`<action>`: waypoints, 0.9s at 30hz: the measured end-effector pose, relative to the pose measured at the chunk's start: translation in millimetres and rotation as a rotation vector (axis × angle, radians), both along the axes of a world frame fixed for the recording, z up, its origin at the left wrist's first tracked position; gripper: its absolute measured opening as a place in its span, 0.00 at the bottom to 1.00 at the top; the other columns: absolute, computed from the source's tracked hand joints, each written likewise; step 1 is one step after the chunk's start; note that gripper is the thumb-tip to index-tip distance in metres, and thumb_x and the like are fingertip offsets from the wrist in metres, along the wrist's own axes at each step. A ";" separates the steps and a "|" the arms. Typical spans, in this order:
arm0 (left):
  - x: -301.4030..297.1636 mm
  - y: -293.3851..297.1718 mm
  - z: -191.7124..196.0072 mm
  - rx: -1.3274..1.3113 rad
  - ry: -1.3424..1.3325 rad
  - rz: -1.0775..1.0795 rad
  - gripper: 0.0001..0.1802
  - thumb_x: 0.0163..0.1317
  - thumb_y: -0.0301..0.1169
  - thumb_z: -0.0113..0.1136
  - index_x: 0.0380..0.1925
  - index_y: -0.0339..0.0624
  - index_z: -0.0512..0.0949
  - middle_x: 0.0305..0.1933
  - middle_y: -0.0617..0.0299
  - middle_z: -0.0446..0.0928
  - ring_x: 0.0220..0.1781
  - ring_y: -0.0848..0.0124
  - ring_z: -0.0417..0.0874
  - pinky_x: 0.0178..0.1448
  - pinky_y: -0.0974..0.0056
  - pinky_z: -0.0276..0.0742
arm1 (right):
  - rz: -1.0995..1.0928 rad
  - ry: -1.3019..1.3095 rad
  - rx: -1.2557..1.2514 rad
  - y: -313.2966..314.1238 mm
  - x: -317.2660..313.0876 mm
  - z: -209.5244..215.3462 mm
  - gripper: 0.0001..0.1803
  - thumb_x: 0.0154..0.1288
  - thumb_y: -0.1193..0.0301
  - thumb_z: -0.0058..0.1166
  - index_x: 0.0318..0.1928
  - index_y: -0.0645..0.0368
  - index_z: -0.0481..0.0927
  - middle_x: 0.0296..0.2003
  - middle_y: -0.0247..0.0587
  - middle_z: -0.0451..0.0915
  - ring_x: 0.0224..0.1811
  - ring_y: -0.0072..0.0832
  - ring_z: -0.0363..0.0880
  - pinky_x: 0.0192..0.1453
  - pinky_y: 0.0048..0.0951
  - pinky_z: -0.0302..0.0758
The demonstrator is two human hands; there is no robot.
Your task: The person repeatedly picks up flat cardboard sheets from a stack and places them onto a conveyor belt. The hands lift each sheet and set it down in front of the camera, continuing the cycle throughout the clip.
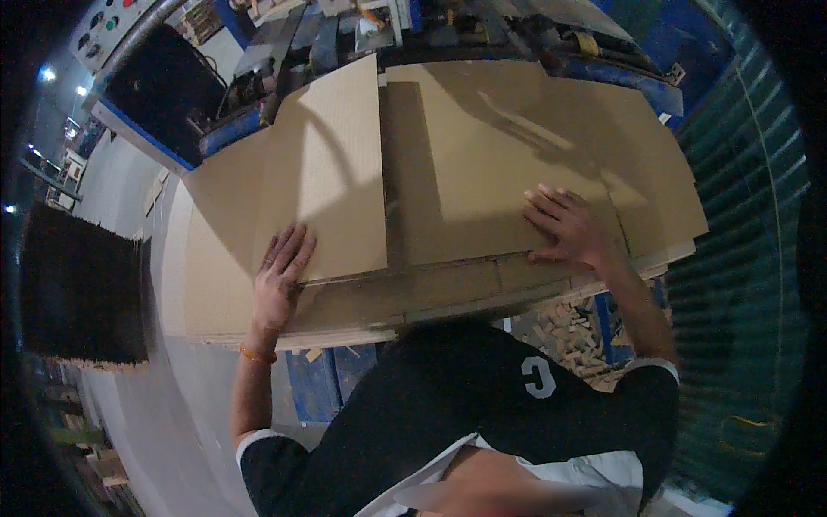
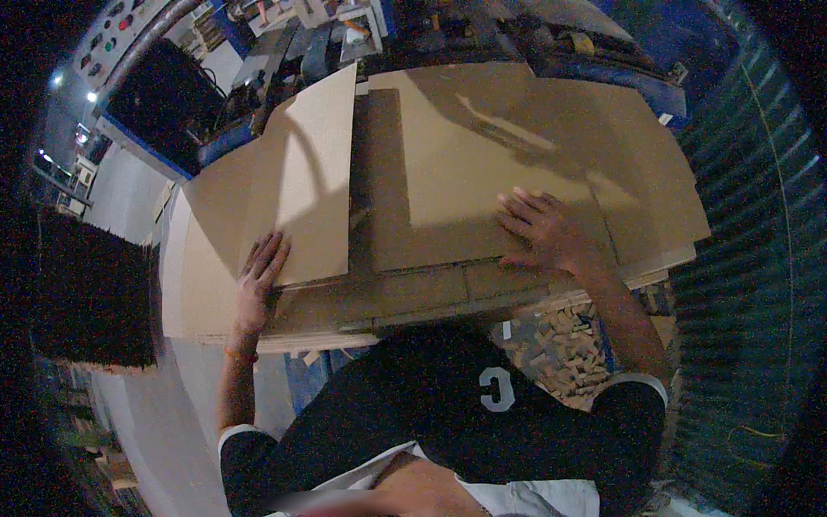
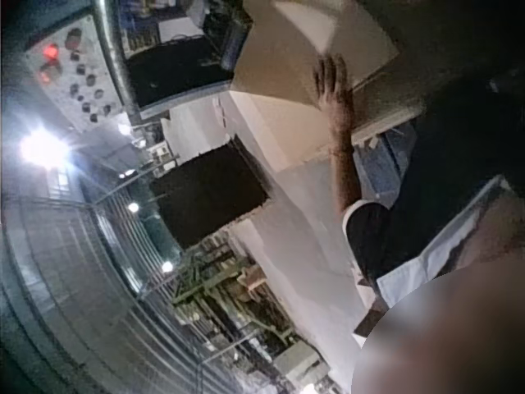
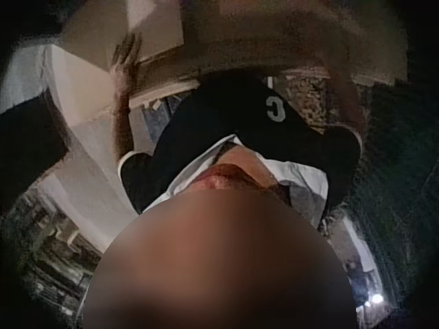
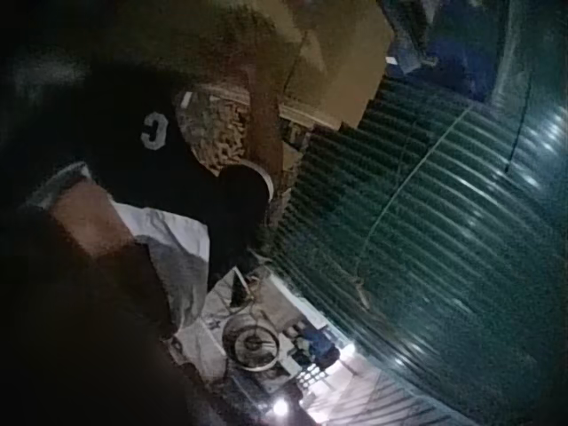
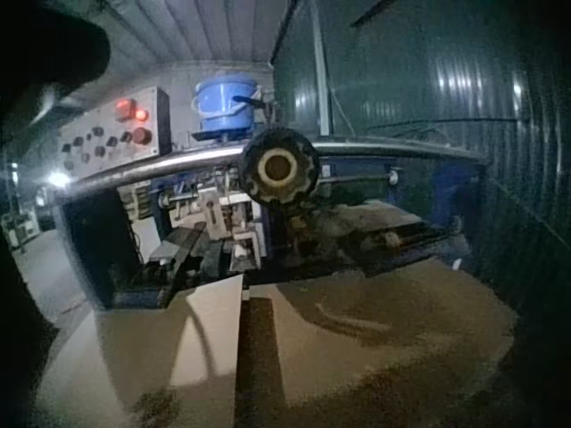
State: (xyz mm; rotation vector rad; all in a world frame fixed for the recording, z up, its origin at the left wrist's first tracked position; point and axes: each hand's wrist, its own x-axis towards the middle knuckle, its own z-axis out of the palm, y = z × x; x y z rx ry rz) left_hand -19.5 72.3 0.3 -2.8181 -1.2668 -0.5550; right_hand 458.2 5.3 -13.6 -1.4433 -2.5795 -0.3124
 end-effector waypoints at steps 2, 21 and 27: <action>0.6 22.3 0.7 0.039 -0.022 -0.013 0.39 0.39 0.19 0.53 0.58 0.51 0.68 0.63 0.55 0.64 0.65 0.55 0.63 0.68 0.53 0.57 | 0.062 -0.024 0.035 15.3 -4.2 1.6 0.35 0.46 0.44 0.57 0.53 0.50 0.72 0.58 0.38 0.68 0.61 0.38 0.65 0.61 0.41 0.64; 69.1 160.6 -12.7 0.352 0.031 0.313 0.39 0.53 0.37 0.62 0.64 0.48 0.57 0.64 0.48 0.59 0.67 0.52 0.57 0.67 0.53 0.54 | -0.515 0.058 0.273 189.6 24.9 -36.0 0.22 0.60 0.57 0.49 0.54 0.49 0.70 0.54 0.41 0.68 0.58 0.39 0.65 0.58 0.40 0.66; 91.6 -6.3 -16.6 0.229 0.395 -0.113 0.39 0.55 0.50 0.56 0.62 0.43 0.59 0.67 0.52 0.55 0.70 0.57 0.54 0.71 0.51 0.47 | -0.376 0.385 0.098 254.0 17.2 -35.0 0.19 0.61 0.60 0.48 0.48 0.58 0.72 0.44 0.53 0.73 0.50 0.47 0.71 0.54 0.41 0.67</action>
